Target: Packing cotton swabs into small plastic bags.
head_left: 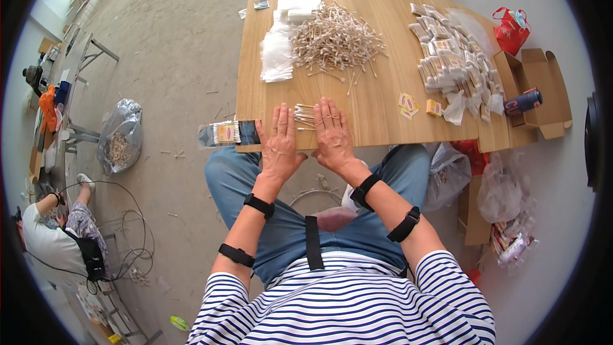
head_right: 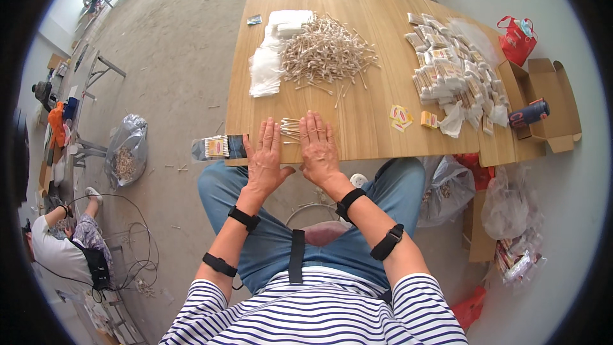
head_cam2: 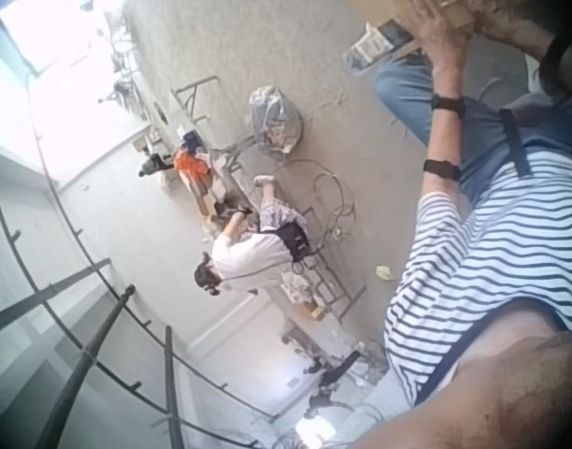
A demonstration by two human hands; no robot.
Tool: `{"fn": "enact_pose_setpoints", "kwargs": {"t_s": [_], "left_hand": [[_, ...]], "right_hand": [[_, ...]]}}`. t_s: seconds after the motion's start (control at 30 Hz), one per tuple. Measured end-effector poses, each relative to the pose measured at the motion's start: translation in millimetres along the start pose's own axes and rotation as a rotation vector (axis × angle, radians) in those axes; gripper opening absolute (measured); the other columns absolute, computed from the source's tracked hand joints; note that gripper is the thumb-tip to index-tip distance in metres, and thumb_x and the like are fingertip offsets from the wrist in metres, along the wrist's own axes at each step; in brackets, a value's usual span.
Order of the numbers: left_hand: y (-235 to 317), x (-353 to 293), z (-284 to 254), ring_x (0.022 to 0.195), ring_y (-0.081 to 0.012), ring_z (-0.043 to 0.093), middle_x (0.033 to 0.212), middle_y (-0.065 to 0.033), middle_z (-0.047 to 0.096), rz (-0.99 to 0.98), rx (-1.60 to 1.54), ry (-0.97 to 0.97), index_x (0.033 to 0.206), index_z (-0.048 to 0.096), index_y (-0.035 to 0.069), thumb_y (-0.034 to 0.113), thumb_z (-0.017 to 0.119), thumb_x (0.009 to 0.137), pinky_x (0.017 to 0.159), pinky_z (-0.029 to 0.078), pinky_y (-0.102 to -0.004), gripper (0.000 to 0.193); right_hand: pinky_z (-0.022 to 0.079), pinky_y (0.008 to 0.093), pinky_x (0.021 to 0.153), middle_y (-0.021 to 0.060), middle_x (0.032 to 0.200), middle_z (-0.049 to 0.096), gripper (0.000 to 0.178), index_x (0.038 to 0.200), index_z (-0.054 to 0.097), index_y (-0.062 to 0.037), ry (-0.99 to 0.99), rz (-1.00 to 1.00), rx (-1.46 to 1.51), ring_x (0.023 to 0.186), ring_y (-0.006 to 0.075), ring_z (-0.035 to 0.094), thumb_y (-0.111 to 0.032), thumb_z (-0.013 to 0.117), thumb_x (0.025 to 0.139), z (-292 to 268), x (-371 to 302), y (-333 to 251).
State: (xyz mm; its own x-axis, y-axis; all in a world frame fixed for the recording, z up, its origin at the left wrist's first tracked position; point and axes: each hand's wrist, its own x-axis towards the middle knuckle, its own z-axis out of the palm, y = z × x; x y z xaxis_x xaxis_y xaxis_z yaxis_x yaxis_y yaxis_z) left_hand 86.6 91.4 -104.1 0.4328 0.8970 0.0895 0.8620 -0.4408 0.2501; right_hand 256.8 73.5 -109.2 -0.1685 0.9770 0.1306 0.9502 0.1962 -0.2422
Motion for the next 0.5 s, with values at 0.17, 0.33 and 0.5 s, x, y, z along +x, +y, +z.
{"fn": "enact_pose_setpoints", "kwargs": {"t_s": [0.17, 0.33, 0.5], "left_hand": [[0.8, 4.3, -1.5, 0.156, -0.0264, 0.018, 0.166, -0.0144, 0.021, 0.002, -0.033, -0.009, 0.157, 0.025, 0.001, 0.039, 0.089, 0.060, 0.120, 0.005, -0.0664, 0.123], [7.4, 5.4, 3.3, 0.156, -0.0258, 0.017, 0.167, -0.0133, 0.020, -0.009, -0.040, -0.014, 0.158, 0.025, 0.002, 0.039, 0.090, 0.059, 0.120, 0.004, -0.0668, 0.124], [10.9, -4.6, 1.0, 0.156, -0.0254, 0.017, 0.167, -0.0125, 0.021, -0.006, -0.001, -0.037, 0.158, 0.025, 0.003, 0.037, 0.090, 0.059, 0.120, 0.002, -0.0668, 0.123]], "right_hand": [[0.016, 0.0495, 0.125, 0.0228, 0.163, 0.022, 0.114, 0.155, 0.023, 0.0055, 0.000, -0.005, -0.019, 0.154, 0.0373, 0.017, -0.019, 0.084, 0.062, -0.3, -0.1, -0.2], [0.016, 0.0496, 0.125, 0.0226, 0.163, 0.022, 0.114, 0.155, 0.024, 0.0054, 0.015, -0.006, -0.013, 0.154, 0.0372, 0.017, -0.020, 0.084, 0.062, 1.5, 0.6, -1.1], [0.016, 0.0493, 0.125, 0.0223, 0.163, 0.023, 0.112, 0.155, 0.025, 0.0050, -0.001, 0.006, 0.001, 0.154, 0.0370, 0.018, -0.020, 0.083, 0.062, -0.1, -0.5, -0.4]]}}
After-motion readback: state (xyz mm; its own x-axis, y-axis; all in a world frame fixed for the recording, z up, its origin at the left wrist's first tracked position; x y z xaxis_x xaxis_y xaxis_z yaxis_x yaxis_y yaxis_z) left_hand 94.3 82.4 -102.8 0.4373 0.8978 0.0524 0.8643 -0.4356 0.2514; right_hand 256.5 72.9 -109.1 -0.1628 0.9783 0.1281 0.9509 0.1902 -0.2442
